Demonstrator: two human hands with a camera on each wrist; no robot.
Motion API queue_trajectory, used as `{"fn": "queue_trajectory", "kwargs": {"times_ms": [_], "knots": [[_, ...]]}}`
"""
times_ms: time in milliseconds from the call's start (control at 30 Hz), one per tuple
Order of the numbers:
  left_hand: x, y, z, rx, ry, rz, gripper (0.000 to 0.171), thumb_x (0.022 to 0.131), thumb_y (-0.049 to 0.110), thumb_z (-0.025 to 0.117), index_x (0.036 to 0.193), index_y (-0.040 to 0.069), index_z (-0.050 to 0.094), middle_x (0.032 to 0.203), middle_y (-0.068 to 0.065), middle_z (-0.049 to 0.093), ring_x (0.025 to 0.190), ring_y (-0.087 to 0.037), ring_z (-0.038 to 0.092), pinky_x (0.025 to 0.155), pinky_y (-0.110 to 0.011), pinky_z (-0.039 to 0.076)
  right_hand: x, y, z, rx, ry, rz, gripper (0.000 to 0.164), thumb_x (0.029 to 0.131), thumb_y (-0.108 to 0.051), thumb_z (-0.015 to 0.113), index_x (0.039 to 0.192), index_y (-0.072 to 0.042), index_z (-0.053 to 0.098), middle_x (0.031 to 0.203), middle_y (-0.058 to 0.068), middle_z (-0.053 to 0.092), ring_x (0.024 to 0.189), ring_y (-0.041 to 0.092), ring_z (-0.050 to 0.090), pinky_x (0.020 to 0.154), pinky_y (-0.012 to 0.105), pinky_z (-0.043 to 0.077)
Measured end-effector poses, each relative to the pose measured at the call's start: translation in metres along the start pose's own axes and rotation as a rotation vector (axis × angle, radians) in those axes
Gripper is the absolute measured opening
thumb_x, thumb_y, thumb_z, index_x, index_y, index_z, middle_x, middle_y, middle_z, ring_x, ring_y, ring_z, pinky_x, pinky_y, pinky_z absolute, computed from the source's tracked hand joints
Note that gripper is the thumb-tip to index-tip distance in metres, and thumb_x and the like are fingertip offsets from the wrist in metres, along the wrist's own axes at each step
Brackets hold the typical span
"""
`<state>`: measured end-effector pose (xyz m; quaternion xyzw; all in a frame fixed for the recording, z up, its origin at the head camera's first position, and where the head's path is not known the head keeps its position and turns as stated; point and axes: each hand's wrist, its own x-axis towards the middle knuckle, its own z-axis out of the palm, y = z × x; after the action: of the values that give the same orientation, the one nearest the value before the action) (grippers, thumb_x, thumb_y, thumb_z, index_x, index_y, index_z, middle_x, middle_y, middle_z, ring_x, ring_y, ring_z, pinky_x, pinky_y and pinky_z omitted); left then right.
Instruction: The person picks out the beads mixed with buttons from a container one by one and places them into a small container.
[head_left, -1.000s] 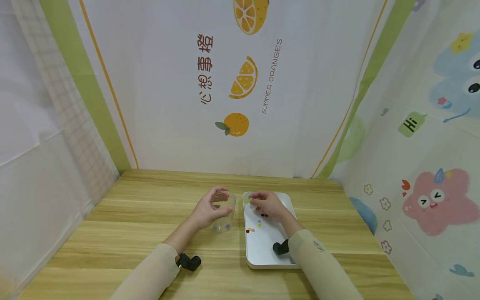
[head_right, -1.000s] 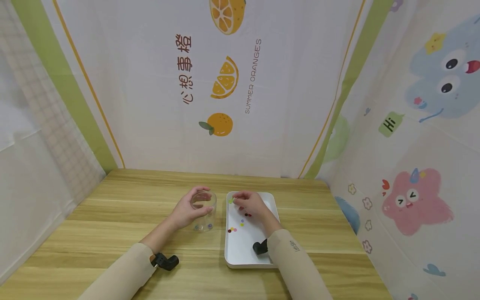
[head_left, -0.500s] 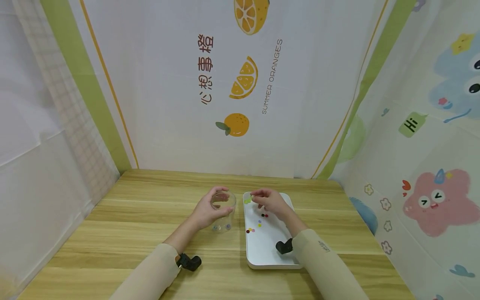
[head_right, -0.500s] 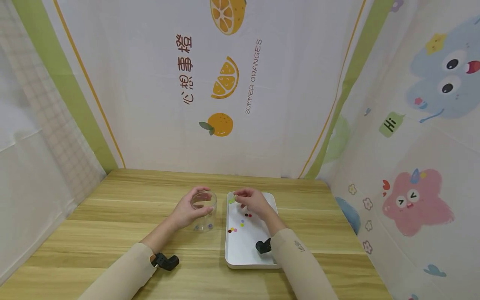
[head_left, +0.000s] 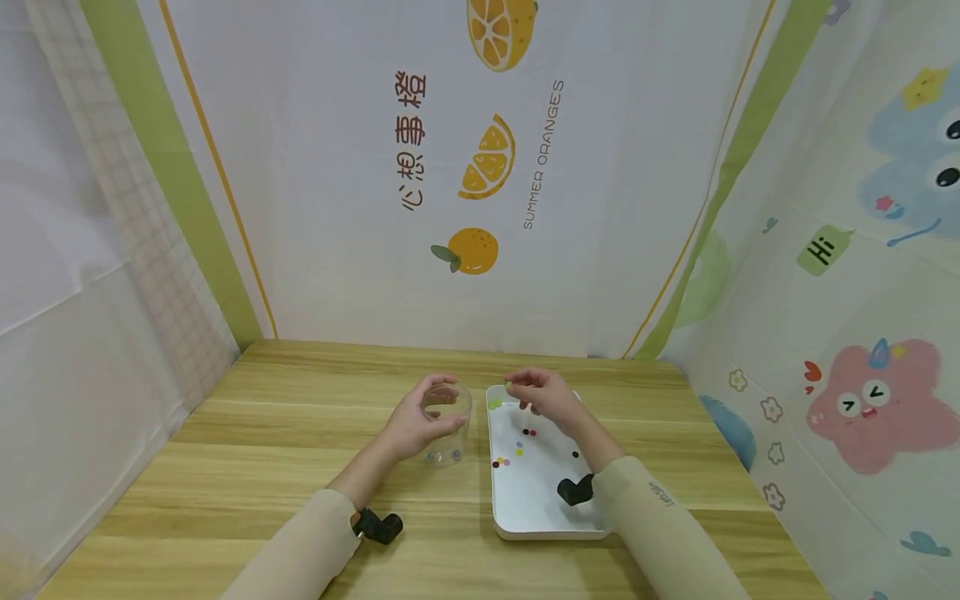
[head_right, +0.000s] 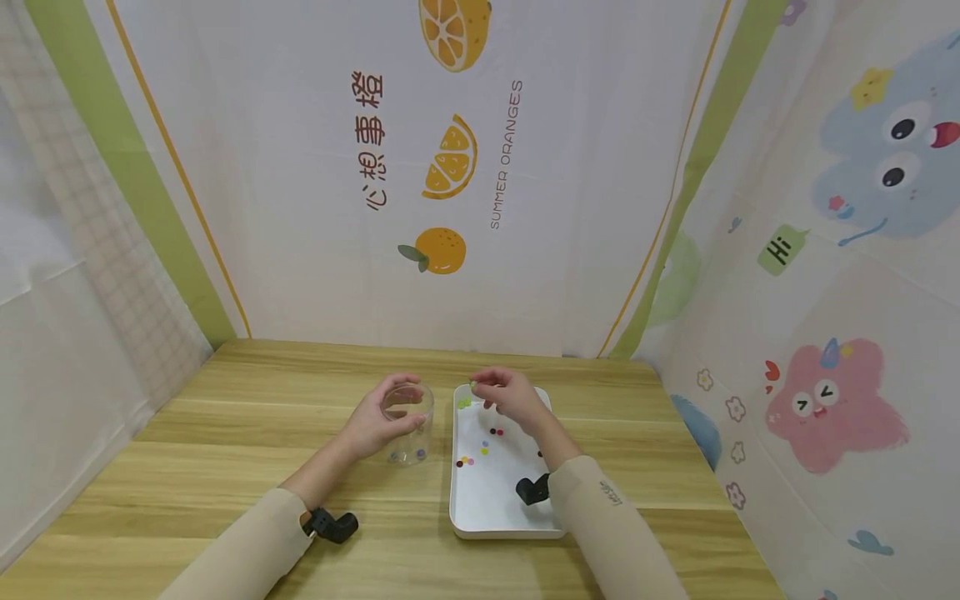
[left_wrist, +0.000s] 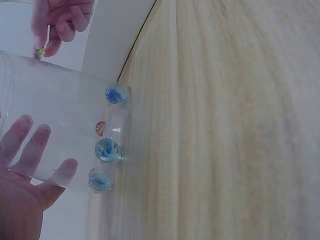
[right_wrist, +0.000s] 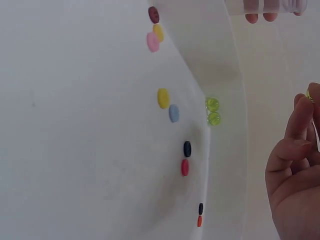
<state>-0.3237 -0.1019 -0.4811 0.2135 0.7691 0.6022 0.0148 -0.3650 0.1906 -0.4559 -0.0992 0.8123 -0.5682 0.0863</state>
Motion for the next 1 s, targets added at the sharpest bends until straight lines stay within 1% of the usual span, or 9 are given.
{"fn": "queue_trajectory", "kwargs": {"times_ms": [67, 200, 367, 500, 567, 700, 767, 867, 1000], "knots": [[0.0, 0.001, 0.001, -0.004, 0.0, -0.006, 0.067, 0.096, 0.016, 0.083, 0.154, 0.009, 0.05, 0.15, -0.027, 0.061, 0.14, -0.044, 0.061, 0.113, -0.06, 0.055, -0.001, -0.003, -0.001, 0.009, -0.002, -0.012, 0.026, 0.104, -0.019, 0.075, 0.129, -0.011, 0.075, 0.107, 0.009, 0.071, 0.085, 0.019, 0.063, 0.066, 0.025, 0.045], [-0.001, 0.002, 0.002, -0.018, 0.001, -0.009, 0.066, 0.095, 0.015, 0.084, 0.153, 0.013, 0.051, 0.151, -0.029, 0.06, 0.141, -0.043, 0.06, 0.115, -0.064, 0.052, -0.003, -0.008, -0.002, 0.031, -0.006, -0.035, 0.025, 0.105, -0.018, 0.074, 0.129, -0.011, 0.075, 0.113, 0.019, 0.071, 0.083, 0.019, 0.062, 0.066, 0.026, 0.046], [-0.002, 0.003, 0.002, -0.023, 0.001, 0.005, 0.065, 0.096, 0.016, 0.084, 0.152, 0.013, 0.052, 0.149, -0.029, 0.061, 0.14, -0.044, 0.06, 0.115, -0.066, 0.051, -0.005, -0.013, -0.002, 0.044, -0.002, -0.044, 0.026, 0.105, -0.018, 0.074, 0.13, -0.01, 0.075, 0.111, 0.016, 0.072, 0.082, 0.019, 0.062, 0.065, 0.027, 0.046], [-0.002, 0.002, 0.002, -0.021, -0.002, 0.006, 0.065, 0.096, 0.016, 0.083, 0.153, 0.013, 0.051, 0.15, -0.029, 0.06, 0.141, -0.044, 0.06, 0.115, -0.066, 0.051, -0.005, -0.017, -0.003, 0.053, -0.007, -0.064, 0.026, 0.105, -0.018, 0.074, 0.13, -0.008, 0.074, 0.115, 0.02, 0.071, 0.081, 0.021, 0.061, 0.063, 0.025, 0.045], [-0.002, 0.001, 0.002, -0.019, -0.002, 0.005, 0.066, 0.096, 0.016, 0.083, 0.153, 0.013, 0.051, 0.15, -0.028, 0.061, 0.141, -0.044, 0.06, 0.115, -0.065, 0.052, -0.005, -0.019, -0.003, 0.058, -0.008, -0.078, 0.026, 0.105, -0.017, 0.073, 0.129, -0.008, 0.074, 0.112, 0.017, 0.072, 0.08, 0.019, 0.061, 0.062, 0.024, 0.045], [-0.002, 0.002, 0.002, -0.018, -0.001, 0.003, 0.065, 0.097, 0.016, 0.083, 0.153, 0.014, 0.051, 0.149, -0.024, 0.062, 0.14, -0.044, 0.061, 0.114, -0.063, 0.053, -0.007, -0.023, -0.002, 0.063, -0.004, -0.098, 0.027, 0.105, -0.017, 0.072, 0.129, -0.006, 0.074, 0.103, 0.002, 0.072, 0.077, 0.017, 0.06, 0.061, 0.023, 0.045], [-0.002, 0.002, 0.001, -0.019, 0.0, 0.004, 0.065, 0.097, 0.017, 0.083, 0.153, 0.014, 0.051, 0.149, -0.024, 0.063, 0.14, -0.044, 0.061, 0.114, -0.063, 0.053, -0.008, -0.026, -0.001, 0.063, -0.004, -0.101, 0.027, 0.105, -0.017, 0.073, 0.13, -0.007, 0.074, 0.101, -0.001, 0.071, 0.077, 0.017, 0.06, 0.061, 0.022, 0.045], [-0.002, 0.002, 0.001, -0.022, 0.0, 0.007, 0.065, 0.096, 0.017, 0.084, 0.153, 0.014, 0.051, 0.149, -0.025, 0.062, 0.14, -0.043, 0.061, 0.114, -0.064, 0.053, -0.009, -0.03, 0.001, 0.058, -0.001, -0.103, 0.029, 0.105, -0.019, 0.073, 0.131, -0.007, 0.073, 0.1, -0.002, 0.071, 0.078, 0.02, 0.06, 0.059, 0.022, 0.043], [-0.001, 0.001, 0.001, -0.016, 0.001, 0.01, 0.065, 0.097, 0.017, 0.083, 0.153, 0.014, 0.051, 0.15, -0.026, 0.061, 0.141, -0.042, 0.061, 0.115, -0.064, 0.053, -0.008, -0.033, 0.003, 0.065, 0.006, -0.114, 0.03, 0.105, -0.02, 0.074, 0.132, -0.008, 0.074, 0.105, 0.006, 0.072, 0.078, 0.024, 0.06, 0.058, 0.022, 0.043]]}}
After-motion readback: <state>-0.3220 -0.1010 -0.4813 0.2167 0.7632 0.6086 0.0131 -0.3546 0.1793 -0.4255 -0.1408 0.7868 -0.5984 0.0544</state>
